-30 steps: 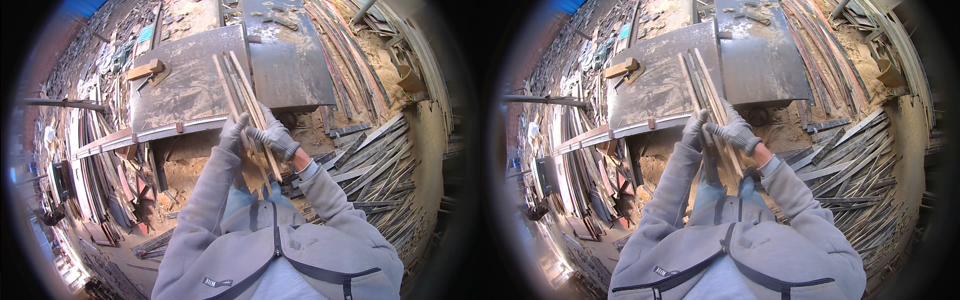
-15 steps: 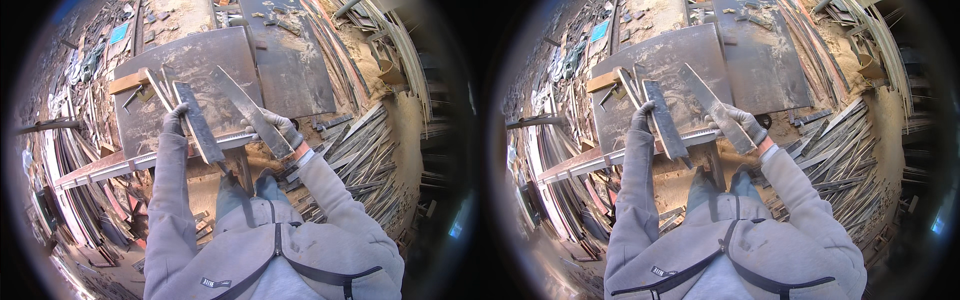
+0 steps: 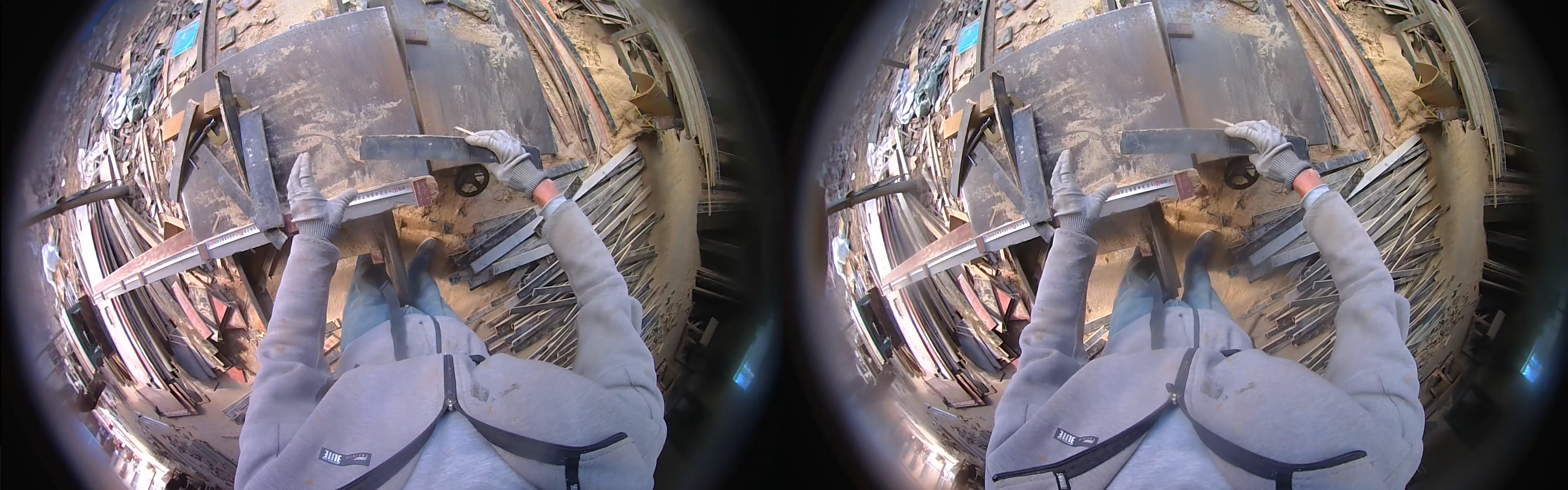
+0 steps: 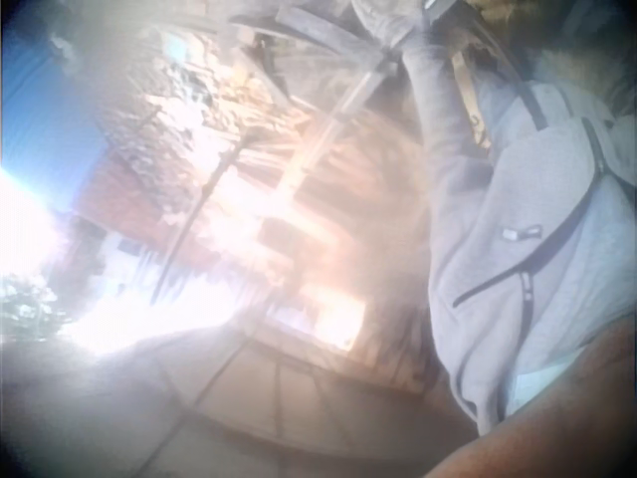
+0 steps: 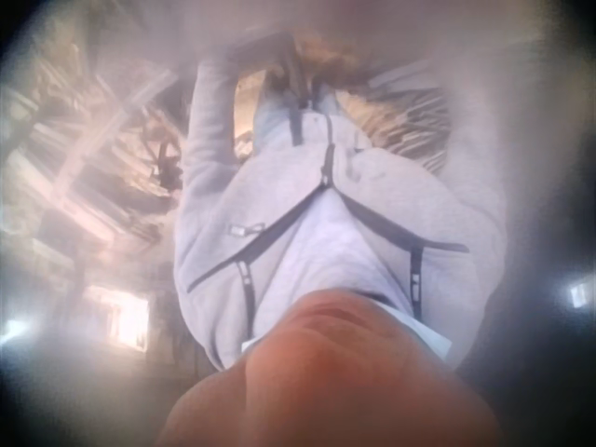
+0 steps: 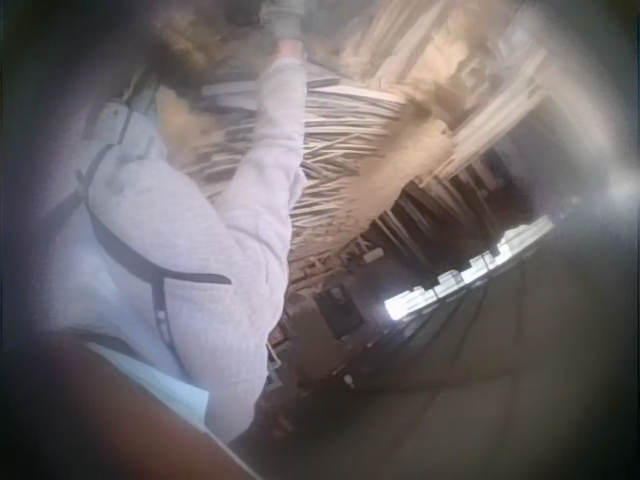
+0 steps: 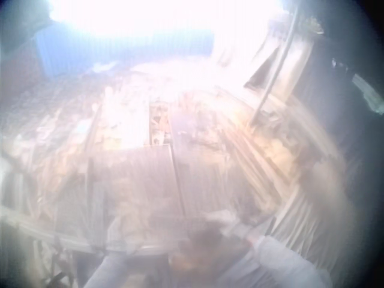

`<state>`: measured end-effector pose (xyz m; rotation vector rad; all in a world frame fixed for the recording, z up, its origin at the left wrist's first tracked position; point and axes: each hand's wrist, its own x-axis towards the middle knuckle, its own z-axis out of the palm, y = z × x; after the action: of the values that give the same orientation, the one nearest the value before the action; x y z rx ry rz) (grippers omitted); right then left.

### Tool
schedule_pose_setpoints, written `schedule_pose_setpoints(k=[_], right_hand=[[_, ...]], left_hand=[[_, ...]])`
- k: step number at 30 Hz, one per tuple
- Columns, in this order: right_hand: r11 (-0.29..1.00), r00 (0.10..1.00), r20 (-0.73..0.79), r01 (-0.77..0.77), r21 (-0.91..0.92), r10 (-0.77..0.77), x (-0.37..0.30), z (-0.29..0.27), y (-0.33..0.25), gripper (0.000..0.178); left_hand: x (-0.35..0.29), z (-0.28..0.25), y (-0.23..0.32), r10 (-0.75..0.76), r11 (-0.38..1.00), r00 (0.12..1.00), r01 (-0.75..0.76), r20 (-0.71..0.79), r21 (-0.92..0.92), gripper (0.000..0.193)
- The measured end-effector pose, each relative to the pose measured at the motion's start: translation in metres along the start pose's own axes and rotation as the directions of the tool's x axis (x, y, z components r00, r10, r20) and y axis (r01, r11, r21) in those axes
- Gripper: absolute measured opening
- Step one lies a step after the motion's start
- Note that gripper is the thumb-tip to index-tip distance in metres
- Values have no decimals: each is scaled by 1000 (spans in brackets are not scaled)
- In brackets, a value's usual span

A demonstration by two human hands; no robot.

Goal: The person selects wooden planks from a pile, places them on a table saw, and cuts them into smaller pieces. The person then stacks the cut pieces on the table and continues cutting additional planks.

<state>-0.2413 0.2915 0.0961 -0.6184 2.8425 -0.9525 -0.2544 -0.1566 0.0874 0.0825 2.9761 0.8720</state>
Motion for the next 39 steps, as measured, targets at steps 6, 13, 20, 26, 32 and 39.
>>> schedule_pose_setpoints(k=[6,13,20,26,32,39], right_hand=[[984,990,137,57,-167,-34,-12,29,45,79],[972,992,124,5,-234,25,-28,29,85,86],[950,993,118,7,-312,31,-38,24,120,82],[946,987,146,-11,-323,61,-31,27,123,83],[951,987,138,-38,-308,84,-25,32,125,97],[932,978,103,-135,-337,179,-23,45,124,104]], left_hand=[[-25,33,29,46,969,958,-112,283,220,145],[-7,63,42,192,903,889,-326,416,280,149],[16,102,61,313,838,786,-493,533,235,125],[26,108,72,249,857,768,-458,590,236,105],[31,104,76,232,878,805,-415,547,238,102],[33,99,79,174,878,803,-388,569,281,113]])
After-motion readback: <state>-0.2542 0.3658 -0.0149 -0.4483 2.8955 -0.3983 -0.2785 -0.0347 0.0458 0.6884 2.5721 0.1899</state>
